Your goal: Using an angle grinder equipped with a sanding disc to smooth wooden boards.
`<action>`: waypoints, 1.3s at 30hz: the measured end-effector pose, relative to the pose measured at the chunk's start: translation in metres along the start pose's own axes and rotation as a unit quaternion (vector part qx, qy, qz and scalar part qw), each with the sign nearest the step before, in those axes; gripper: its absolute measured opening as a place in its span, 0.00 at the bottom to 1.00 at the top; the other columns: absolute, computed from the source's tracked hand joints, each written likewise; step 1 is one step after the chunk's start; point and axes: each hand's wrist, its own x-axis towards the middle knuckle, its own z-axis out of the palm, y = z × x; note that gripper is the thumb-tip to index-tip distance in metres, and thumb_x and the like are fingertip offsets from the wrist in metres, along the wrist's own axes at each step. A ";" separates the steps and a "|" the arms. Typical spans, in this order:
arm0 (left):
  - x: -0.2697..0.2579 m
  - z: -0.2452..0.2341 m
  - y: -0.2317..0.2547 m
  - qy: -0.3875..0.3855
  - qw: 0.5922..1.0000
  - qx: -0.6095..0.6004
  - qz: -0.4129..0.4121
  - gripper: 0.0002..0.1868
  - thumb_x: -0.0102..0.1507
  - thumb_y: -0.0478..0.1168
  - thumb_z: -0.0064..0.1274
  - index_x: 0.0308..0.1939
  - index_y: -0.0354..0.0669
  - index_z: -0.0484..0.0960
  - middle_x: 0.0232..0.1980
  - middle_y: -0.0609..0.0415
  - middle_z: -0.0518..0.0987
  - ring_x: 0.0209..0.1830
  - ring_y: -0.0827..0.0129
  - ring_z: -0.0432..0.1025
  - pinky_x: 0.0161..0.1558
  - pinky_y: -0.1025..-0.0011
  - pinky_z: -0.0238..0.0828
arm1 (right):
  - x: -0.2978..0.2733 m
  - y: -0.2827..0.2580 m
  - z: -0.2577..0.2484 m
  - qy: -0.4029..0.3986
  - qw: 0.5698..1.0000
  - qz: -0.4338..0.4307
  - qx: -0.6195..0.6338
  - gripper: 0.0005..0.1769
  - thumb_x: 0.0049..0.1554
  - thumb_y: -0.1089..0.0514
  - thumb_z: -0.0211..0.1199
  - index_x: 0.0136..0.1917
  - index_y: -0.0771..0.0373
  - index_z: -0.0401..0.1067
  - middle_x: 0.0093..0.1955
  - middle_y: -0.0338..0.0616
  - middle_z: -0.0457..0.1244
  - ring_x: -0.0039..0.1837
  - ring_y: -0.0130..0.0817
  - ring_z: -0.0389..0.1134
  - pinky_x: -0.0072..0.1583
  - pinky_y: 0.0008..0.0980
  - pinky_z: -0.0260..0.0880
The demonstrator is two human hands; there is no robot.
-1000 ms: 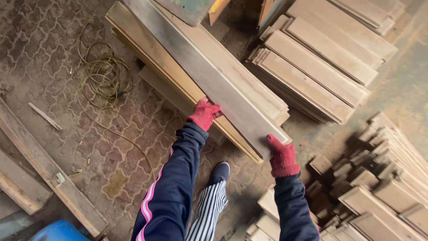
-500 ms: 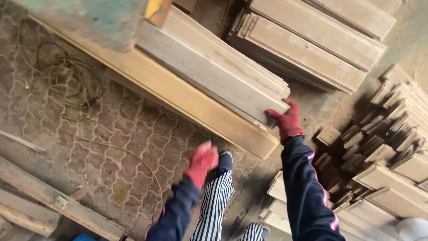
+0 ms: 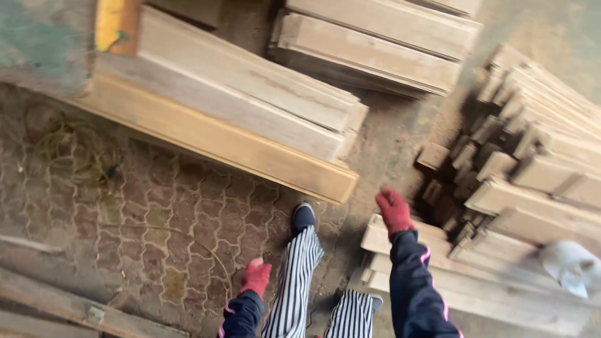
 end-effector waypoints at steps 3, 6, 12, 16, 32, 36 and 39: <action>0.001 -0.008 0.020 -0.040 0.980 -0.194 0.011 0.32 0.58 0.36 0.58 0.67 0.34 0.73 0.54 0.41 0.80 0.46 0.57 0.73 0.48 0.63 0.70 | -0.102 0.038 -0.047 0.000 0.987 0.146 -0.069 0.23 0.56 0.56 0.65 0.65 0.61 0.74 0.60 0.45 0.70 0.60 0.36 0.70 0.64 0.33 0.68; -0.023 -0.017 0.067 -0.075 0.984 -0.164 -0.012 0.32 0.60 0.33 0.56 0.70 0.38 0.72 0.49 0.43 0.79 0.36 0.59 0.71 0.41 0.60 0.72 | -0.200 0.084 -0.090 -0.020 0.953 0.290 -0.089 0.26 0.58 0.55 0.64 0.69 0.58 0.72 0.67 0.44 0.68 0.68 0.38 0.68 0.71 0.35 0.66; -0.080 -0.003 0.123 -0.086 0.994 0.007 0.072 0.30 0.66 0.30 0.52 0.73 0.31 0.66 0.58 0.36 0.75 0.44 0.53 0.72 0.45 0.58 0.74 | -0.382 0.313 -0.107 0.077 0.965 0.248 -0.029 0.19 0.50 0.47 0.68 0.52 0.58 0.81 0.47 0.40 0.74 0.47 0.33 0.73 0.53 0.29 0.72; -0.189 0.043 0.122 -0.026 0.983 0.125 0.135 0.26 0.68 0.30 0.51 0.71 0.32 0.69 0.37 0.42 0.76 0.25 0.68 0.66 0.22 0.75 0.60 | -0.490 0.314 -0.142 0.150 0.926 0.277 0.206 0.13 0.54 0.55 0.66 0.48 0.65 0.80 0.35 0.40 0.69 0.36 0.28 0.65 0.43 0.27 0.69; -0.461 0.414 0.028 -0.313 0.873 0.276 0.253 0.08 0.61 0.34 0.56 0.43 0.40 0.78 0.31 0.55 0.75 0.28 0.74 0.69 0.30 0.79 0.68 | -0.878 0.508 -0.246 0.431 0.668 0.457 0.399 0.14 0.61 0.53 0.59 0.55 0.64 0.73 0.31 0.51 0.64 0.26 0.36 0.56 0.28 0.36 0.54; -0.467 0.435 0.025 -0.268 0.804 0.405 0.342 0.10 0.59 0.38 0.53 0.40 0.38 0.72 0.29 0.51 0.76 0.25 0.67 0.69 0.30 0.72 0.67 | -0.861 0.508 -0.241 0.434 0.611 0.406 0.523 0.17 0.58 0.62 0.61 0.60 0.65 0.68 0.45 0.53 0.64 0.40 0.44 0.66 0.39 0.40 0.67; -0.394 0.432 0.004 -0.180 0.677 0.578 0.418 0.16 0.56 0.47 0.52 0.22 0.40 0.70 0.23 0.48 0.73 0.25 0.55 0.66 0.32 0.61 0.64 | -0.847 0.511 -0.284 0.368 0.599 0.399 0.589 0.21 0.59 0.55 0.61 0.64 0.63 0.68 0.51 0.53 0.64 0.47 0.49 0.68 0.45 0.45 0.68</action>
